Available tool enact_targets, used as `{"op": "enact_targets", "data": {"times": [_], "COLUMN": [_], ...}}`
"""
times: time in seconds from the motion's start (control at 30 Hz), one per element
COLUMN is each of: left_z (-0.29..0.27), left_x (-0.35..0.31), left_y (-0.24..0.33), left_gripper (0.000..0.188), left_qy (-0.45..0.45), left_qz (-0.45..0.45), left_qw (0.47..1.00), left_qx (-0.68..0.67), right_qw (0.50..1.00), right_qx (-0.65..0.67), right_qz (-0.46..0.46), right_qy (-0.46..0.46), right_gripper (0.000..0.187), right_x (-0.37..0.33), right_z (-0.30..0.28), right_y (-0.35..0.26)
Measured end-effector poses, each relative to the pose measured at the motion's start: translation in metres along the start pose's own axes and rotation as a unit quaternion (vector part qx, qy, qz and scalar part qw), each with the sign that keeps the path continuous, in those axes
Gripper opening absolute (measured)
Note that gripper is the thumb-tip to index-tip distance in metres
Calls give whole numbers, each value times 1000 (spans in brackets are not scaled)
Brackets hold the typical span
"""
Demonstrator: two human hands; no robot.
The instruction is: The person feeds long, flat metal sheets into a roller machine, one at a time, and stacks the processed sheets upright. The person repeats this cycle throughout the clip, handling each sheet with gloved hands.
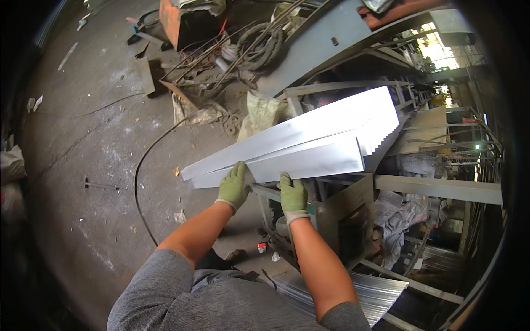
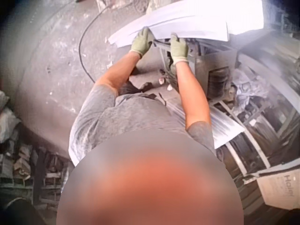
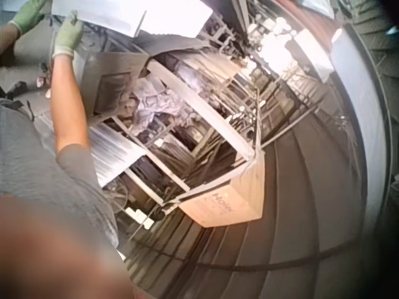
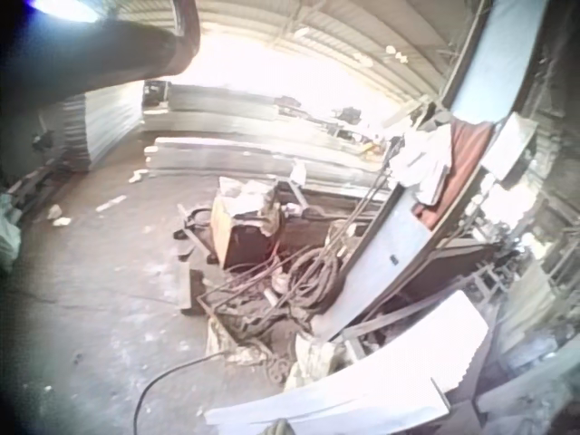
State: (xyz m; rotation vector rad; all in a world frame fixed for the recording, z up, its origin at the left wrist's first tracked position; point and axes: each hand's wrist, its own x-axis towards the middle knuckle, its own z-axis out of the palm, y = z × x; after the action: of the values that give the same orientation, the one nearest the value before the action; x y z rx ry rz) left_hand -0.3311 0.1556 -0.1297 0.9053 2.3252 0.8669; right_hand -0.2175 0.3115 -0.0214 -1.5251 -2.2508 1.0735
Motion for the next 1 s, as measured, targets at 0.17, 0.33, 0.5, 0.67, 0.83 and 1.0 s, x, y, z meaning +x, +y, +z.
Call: {"op": "enact_targets", "data": {"times": [0.17, 0.33, 0.5, 0.67, 0.83, 1.0], "left_z": [-1, 3, -1, -21, -27, -19], "left_x": [-9, -45, -95, -135, -148, -127], "left_y": [7, -15, -66, -133, -192, -217], "left_gripper": [96, 81, 68, 72, 74, 74], "left_qy": [11, -76, -191, -334, -398, -405], "left_qz": [28, 45, 10, -67, -94, -47], "left_qw": [998, 993, 981, 940, 906, 895], "left_qx": [-56, -76, -30, 29, 108, 180], "right_qw": [990, 987, 991, 971, 933, 926], "right_qx": [-99, -125, -91, -110, -138, -88], "right_qz": [65, 34, -25, -36, 106, 281], "right_qy": [-71, -97, -96, -211, -314, -237], "right_gripper": [54, 55, 42, 39, 56, 63], "right_x": [22, 12, -15, -99, -212, -320], "right_z": [-13, -12, 1, 4, -26, -88], "right_y": [-13, -17, 15, 82, 170, 271]}}
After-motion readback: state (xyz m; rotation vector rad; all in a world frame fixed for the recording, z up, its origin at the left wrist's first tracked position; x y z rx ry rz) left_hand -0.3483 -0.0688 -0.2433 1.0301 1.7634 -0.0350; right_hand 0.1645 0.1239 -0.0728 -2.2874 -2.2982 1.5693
